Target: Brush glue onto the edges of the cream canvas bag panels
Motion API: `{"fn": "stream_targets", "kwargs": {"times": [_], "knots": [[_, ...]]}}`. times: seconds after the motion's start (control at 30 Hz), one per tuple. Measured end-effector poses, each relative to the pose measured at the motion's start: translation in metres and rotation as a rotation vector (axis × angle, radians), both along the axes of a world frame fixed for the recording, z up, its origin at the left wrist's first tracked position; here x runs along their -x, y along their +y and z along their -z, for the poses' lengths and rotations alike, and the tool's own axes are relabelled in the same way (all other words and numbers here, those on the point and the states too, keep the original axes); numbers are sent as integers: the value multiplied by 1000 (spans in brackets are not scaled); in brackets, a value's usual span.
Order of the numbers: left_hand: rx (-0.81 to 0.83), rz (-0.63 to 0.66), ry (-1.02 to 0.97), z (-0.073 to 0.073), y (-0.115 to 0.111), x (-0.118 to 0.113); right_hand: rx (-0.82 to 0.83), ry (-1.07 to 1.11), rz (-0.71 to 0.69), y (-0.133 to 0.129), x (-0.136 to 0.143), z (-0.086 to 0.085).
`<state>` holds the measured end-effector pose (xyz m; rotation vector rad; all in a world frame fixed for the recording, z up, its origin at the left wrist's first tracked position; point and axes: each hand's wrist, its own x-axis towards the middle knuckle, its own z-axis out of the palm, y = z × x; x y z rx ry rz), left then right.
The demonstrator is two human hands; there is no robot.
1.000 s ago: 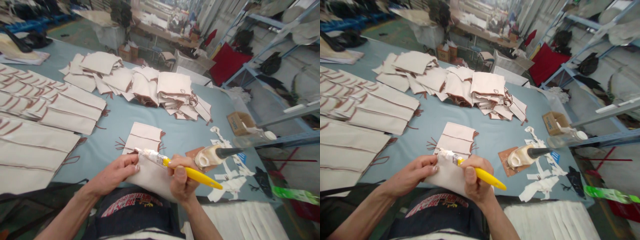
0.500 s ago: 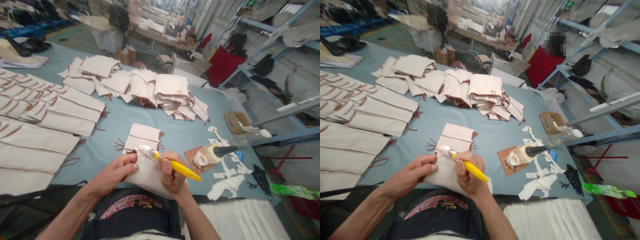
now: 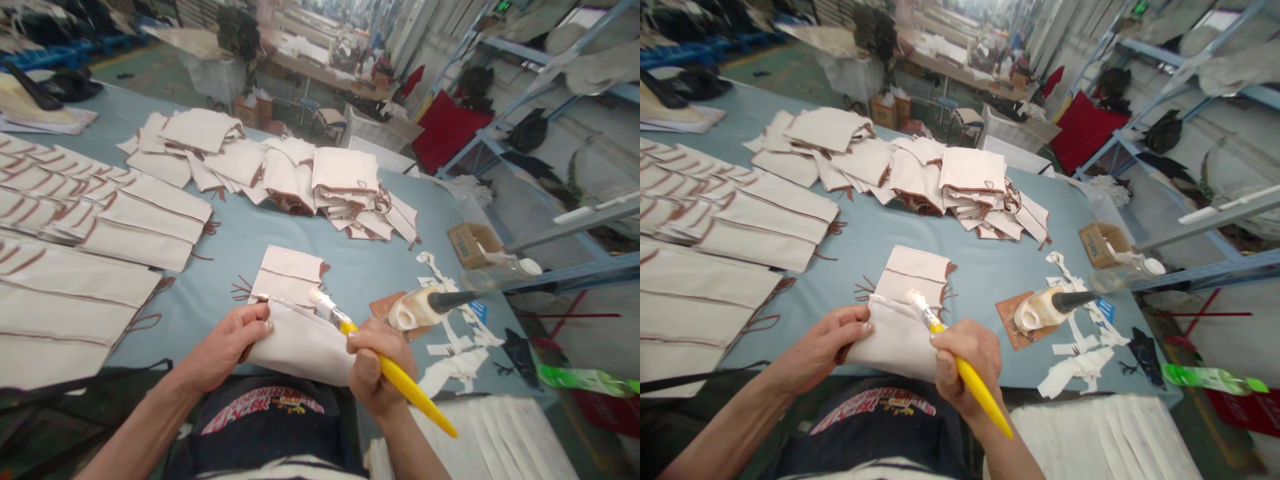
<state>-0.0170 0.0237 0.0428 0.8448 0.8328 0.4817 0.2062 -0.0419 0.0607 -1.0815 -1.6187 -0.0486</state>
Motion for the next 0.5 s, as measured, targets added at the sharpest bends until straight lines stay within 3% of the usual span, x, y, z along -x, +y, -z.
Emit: {"fn": "stream_targets", "kwargs": {"times": [0.17,0.3,0.5], "knots": [[-171,25,73,2,6,1,128,165,104,-1,6,16],[-455,43,203,4,12,0,185,318,224,1,5,25],[-616,-102,401,8,25,11,376,585,274,15,-1,39]]}}
